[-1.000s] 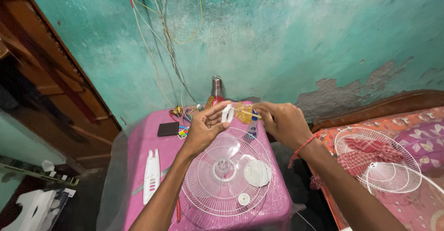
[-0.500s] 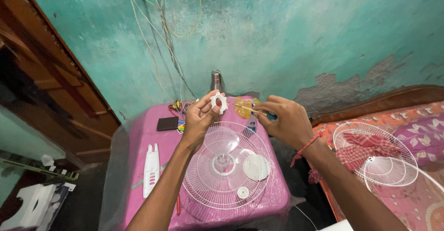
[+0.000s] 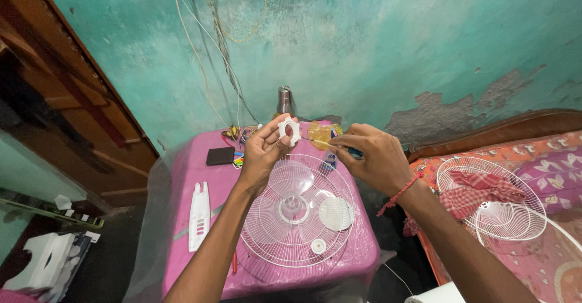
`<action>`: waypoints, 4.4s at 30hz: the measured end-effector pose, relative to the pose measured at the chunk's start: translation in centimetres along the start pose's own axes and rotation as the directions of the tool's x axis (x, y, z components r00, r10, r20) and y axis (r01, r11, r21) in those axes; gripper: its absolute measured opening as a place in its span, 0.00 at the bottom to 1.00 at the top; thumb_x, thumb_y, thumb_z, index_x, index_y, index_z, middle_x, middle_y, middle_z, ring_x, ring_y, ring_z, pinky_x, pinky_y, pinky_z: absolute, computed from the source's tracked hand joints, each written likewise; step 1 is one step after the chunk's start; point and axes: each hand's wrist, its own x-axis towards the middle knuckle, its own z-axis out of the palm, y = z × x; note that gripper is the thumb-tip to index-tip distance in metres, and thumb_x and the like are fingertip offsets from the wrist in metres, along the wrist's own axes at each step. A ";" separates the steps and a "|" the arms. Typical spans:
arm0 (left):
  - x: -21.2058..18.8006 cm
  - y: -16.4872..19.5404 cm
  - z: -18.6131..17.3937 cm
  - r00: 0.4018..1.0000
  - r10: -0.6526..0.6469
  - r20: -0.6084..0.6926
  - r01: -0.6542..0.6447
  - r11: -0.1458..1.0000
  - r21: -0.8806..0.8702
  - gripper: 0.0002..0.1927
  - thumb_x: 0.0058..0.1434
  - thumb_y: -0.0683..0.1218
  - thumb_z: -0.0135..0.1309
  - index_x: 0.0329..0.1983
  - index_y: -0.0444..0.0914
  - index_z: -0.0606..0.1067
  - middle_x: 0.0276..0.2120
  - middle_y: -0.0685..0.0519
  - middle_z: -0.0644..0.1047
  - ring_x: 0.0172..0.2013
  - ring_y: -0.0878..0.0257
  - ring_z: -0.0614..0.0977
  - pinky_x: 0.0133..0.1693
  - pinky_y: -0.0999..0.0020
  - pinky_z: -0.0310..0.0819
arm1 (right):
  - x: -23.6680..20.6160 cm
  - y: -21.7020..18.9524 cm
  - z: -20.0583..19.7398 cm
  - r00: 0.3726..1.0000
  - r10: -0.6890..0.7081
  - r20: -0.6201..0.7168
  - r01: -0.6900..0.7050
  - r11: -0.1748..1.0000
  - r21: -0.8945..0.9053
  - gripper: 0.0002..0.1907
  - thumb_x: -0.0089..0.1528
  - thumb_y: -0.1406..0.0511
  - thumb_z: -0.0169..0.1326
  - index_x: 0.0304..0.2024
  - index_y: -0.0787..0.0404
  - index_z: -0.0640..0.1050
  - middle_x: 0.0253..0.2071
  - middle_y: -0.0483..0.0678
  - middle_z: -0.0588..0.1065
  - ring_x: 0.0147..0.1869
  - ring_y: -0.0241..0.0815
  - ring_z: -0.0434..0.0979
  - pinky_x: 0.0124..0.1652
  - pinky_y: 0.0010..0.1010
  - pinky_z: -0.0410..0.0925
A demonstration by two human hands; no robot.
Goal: The person wipes the plastic blades of a disassembled table fan with a checkered cloth, then handles the blade hub and small white plastic parts on the table, and uses a small stick to apply a substance from a yellow packet onto a white fan component. The fan guard and blade assembly are laid out on a pink-covered table beside a bed.
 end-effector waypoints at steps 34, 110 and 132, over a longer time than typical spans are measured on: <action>-0.6 -2.7 -0.6 0.999 -0.033 0.013 0.033 0.999 -0.017 0.36 0.62 0.46 0.62 0.70 0.30 0.65 0.58 0.44 0.77 0.54 0.62 0.81 0.54 0.68 0.80 | -0.3 -0.7 -0.1 0.989 0.107 0.105 -0.113 0.992 0.056 0.10 0.59 0.58 0.61 0.38 0.53 0.85 0.34 0.49 0.82 0.34 0.51 0.83 0.33 0.39 0.73; -0.5 -2.5 -1.8 1.000 -0.012 0.027 0.007 0.981 0.196 0.35 0.58 0.43 0.66 0.68 0.31 0.69 0.53 0.47 0.80 0.51 0.65 0.82 0.54 0.71 0.79 | 0.6 0.5 0.3 0.996 0.082 0.035 -0.083 0.996 0.025 0.11 0.63 0.57 0.57 0.40 0.55 0.85 0.35 0.50 0.81 0.35 0.53 0.81 0.33 0.41 0.72; 2.1 -1.6 -6.1 0.993 -0.059 0.103 0.029 0.963 0.268 0.35 0.57 0.42 0.67 0.68 0.34 0.70 0.48 0.48 0.82 0.47 0.66 0.83 0.51 0.71 0.80 | 5.1 -0.1 4.8 1.000 0.029 0.010 -0.030 0.999 0.020 0.08 0.59 0.60 0.62 0.37 0.57 0.84 0.36 0.49 0.81 0.33 0.47 0.82 0.33 0.37 0.73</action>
